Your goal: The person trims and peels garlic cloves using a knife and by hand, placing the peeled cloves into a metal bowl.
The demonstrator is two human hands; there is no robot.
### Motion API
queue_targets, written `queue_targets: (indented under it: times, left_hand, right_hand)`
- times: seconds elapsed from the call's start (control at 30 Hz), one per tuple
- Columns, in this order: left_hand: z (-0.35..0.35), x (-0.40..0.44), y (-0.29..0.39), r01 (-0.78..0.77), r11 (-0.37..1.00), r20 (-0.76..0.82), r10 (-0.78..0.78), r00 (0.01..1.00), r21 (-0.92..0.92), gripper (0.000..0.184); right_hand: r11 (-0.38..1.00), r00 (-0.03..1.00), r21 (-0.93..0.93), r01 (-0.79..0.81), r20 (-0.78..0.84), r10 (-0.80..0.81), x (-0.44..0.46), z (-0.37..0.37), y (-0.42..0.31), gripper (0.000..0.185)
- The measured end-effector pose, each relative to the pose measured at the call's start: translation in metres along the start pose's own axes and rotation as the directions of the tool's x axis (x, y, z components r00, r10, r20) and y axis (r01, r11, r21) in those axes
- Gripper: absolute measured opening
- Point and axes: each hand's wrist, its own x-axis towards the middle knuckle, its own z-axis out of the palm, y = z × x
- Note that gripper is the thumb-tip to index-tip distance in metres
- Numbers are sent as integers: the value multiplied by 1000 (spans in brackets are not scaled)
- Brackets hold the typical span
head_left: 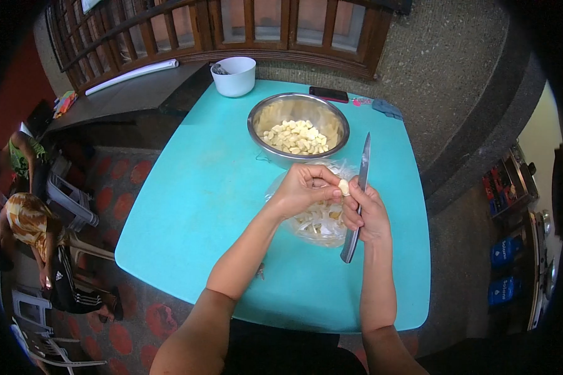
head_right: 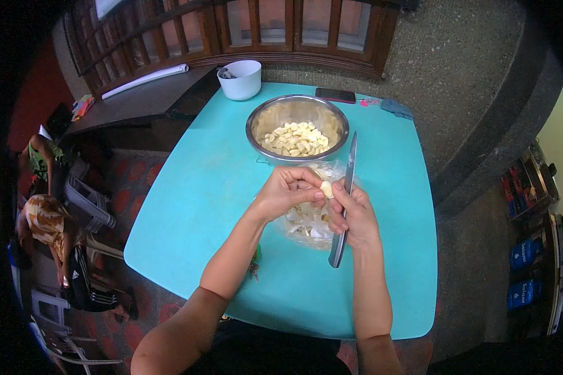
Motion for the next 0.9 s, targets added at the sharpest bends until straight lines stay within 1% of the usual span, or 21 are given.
queue_targets:
  times: [0.13,0.23,0.33,0.43,0.57,0.63,0.83,0.9]
  left_hand:
    - [0,-1,0,35,998,-4,-35,999,49,23]
    - [6,-1,2,-44,999,-5,44,999,-6,23]
    - [7,0,0,-92,996,-27,92,995,-8,22]
    - [7,-1,1,-6,1000,-81,7,997,12,21]
    - [7,-1,5,-7,999,-98,12,995,45,21]
    - [6,-1,5,-22,996,-99,31,995,92,21]
    - [6,-1,4,1,994,-122,13,992,109,22]
    - [6,-1,5,16,999,-116,-11,993,48,22]
  right_hand:
    - [1000,998,-28,10,-65,-11,0,6,1,17]
    - [992,990,-109,66,-118,-79,3,6,6,18]
    - [974,976,-186,127,-150,-156,4,6,8,21]
    - [962,971,-234,140,-158,-179,3,6,6,20]
    - [946,974,-275,170,-97,-203,2,3,2,14]
    - [942,972,-286,178,-101,-214,2,3,2,11]
    - [916,958,-353,190,-139,-253,0,6,3,9]
    - [911,953,-367,188,-155,-259,0,7,2,9]
